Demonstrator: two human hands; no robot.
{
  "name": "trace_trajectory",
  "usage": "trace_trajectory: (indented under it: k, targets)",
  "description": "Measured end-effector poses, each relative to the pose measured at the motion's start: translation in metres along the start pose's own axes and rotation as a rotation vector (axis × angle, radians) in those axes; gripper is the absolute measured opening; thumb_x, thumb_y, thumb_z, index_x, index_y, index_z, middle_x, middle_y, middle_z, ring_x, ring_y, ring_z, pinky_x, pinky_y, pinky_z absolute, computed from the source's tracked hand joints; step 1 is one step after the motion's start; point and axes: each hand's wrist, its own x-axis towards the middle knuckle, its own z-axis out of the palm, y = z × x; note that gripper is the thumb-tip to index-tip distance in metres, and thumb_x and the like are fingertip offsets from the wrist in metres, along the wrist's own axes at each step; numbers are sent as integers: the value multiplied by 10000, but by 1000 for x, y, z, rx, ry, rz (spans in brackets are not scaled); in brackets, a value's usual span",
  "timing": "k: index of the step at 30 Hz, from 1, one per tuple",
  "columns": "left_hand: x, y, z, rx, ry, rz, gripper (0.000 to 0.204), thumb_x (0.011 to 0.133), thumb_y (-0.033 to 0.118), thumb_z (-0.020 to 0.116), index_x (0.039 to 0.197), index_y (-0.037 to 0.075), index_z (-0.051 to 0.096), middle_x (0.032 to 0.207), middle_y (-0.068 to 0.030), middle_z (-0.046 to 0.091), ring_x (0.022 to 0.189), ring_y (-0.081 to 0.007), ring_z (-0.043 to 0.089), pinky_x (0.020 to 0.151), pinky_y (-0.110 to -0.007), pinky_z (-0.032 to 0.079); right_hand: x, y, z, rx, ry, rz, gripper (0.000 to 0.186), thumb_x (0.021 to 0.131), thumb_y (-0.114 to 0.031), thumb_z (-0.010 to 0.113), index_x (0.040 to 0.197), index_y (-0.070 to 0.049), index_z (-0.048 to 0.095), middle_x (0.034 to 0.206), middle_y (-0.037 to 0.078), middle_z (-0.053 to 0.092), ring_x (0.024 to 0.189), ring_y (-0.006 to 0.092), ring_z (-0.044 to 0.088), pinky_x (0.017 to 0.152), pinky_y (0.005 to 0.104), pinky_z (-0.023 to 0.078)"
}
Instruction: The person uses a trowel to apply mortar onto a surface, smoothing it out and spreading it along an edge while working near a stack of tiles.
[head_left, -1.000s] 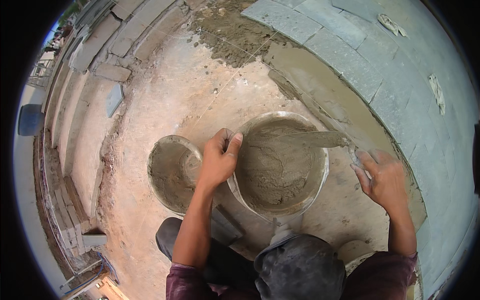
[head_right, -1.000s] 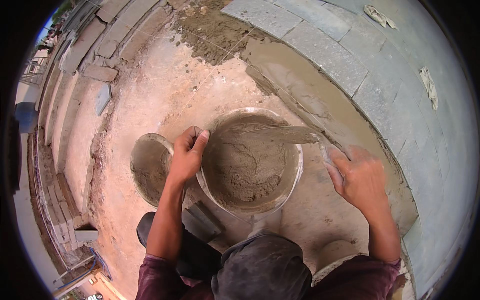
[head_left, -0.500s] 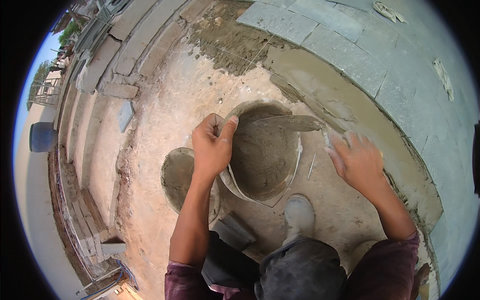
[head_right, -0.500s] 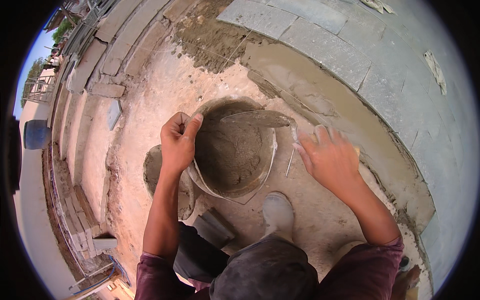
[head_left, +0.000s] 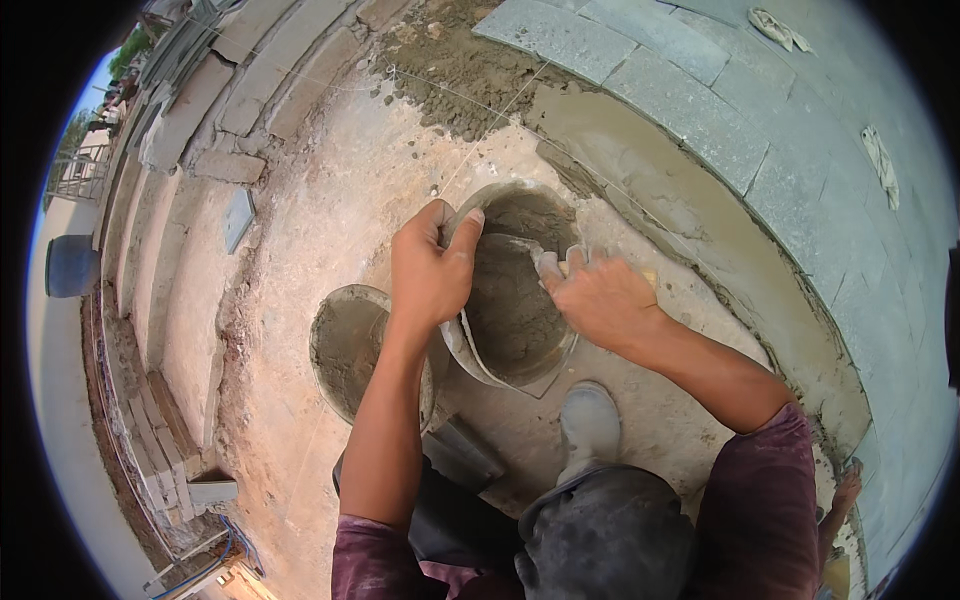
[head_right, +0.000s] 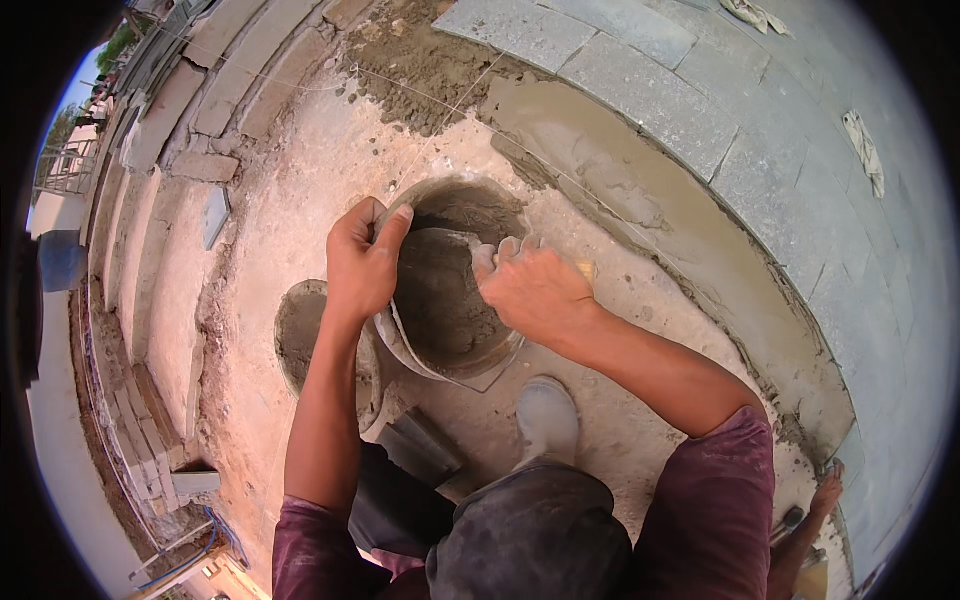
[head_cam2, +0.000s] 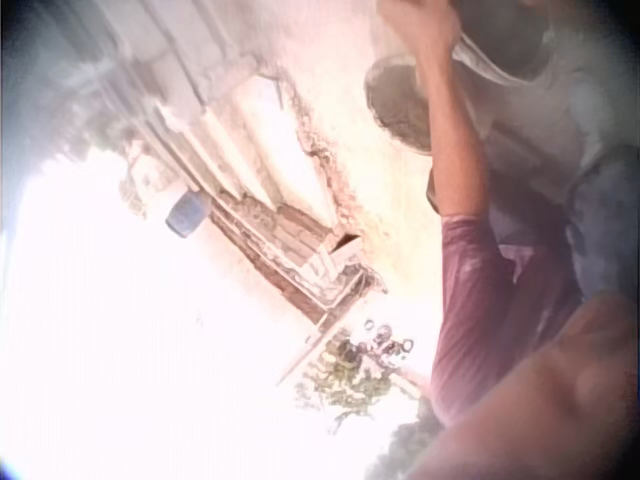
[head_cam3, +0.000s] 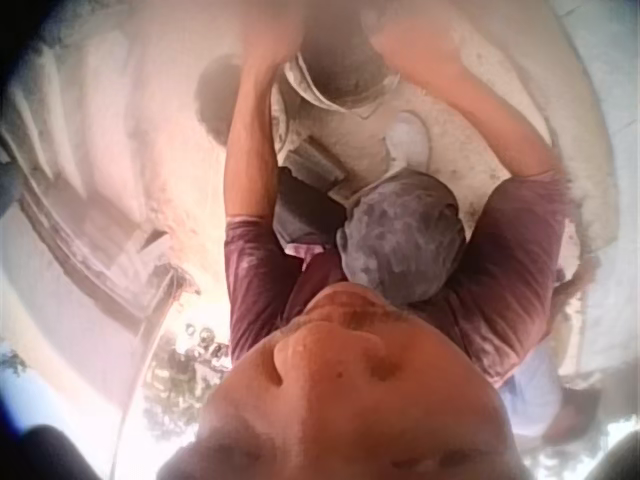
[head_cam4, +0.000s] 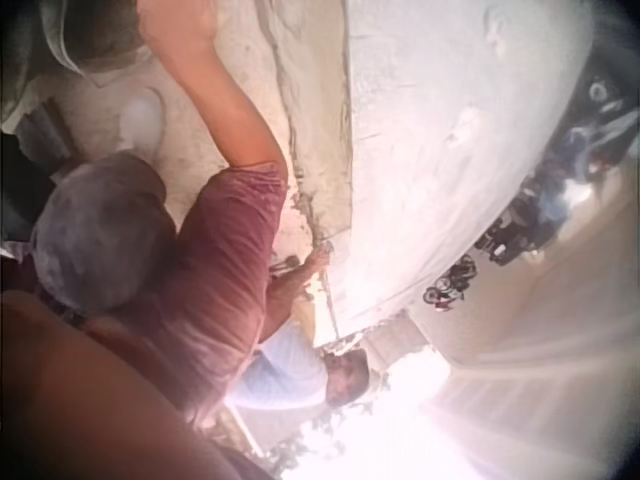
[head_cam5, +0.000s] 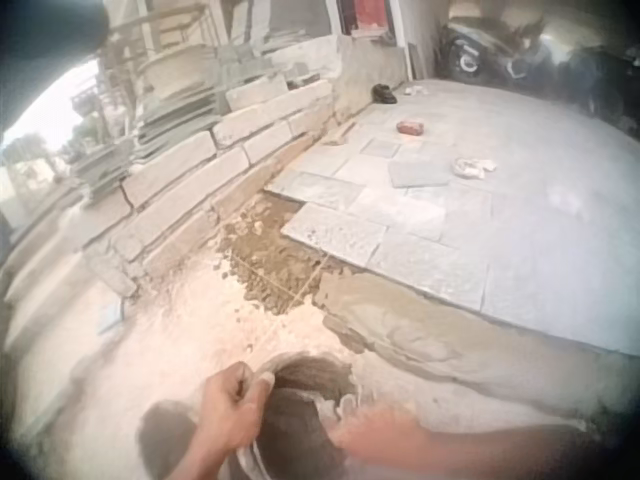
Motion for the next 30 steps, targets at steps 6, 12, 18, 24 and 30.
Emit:
trace_trajectory:
  k: [6,12,18,24,30]
  targets:
    - [-3,-15,-13,-35,58,-5,405,971,226,676,664,52,477,605,48,411,594,-65,344,519,-301,297,-15,15,-24,218,-230,63,279,954,-193,562,1158,-12,624,893,216,666,763,379,699,618,449,552]
    - [-4,-18,-14,-56,64,-16,406,973,233,673,668,52,477,613,53,408,603,-63,342,527,-294,297,-12,6,9,154,-121,162,307,1014,-258,516,1168,-16,624,844,255,667,807,378,697,666,484,539]
    - [-11,-26,-17,-123,121,-19,405,975,236,671,669,60,472,615,56,405,604,-60,338,527,-292,293,5,-22,14,663,-329,184,313,1014,-254,529,1082,29,645,925,296,678,939,462,659,847,530,509]
    - [-14,-30,-18,-166,139,-43,412,974,233,670,666,61,456,618,54,388,611,-64,333,532,-293,295,-15,-36,32,1067,-127,174,339,996,-286,584,998,47,648,899,283,671,892,468,652,819,505,502]
    - [-13,-17,-9,-148,162,0,408,963,233,680,667,50,467,593,54,381,581,-65,326,515,-303,282,-34,-18,14,1137,-207,149,348,988,-281,613,944,63,640,811,286,629,763,429,616,708,469,474]
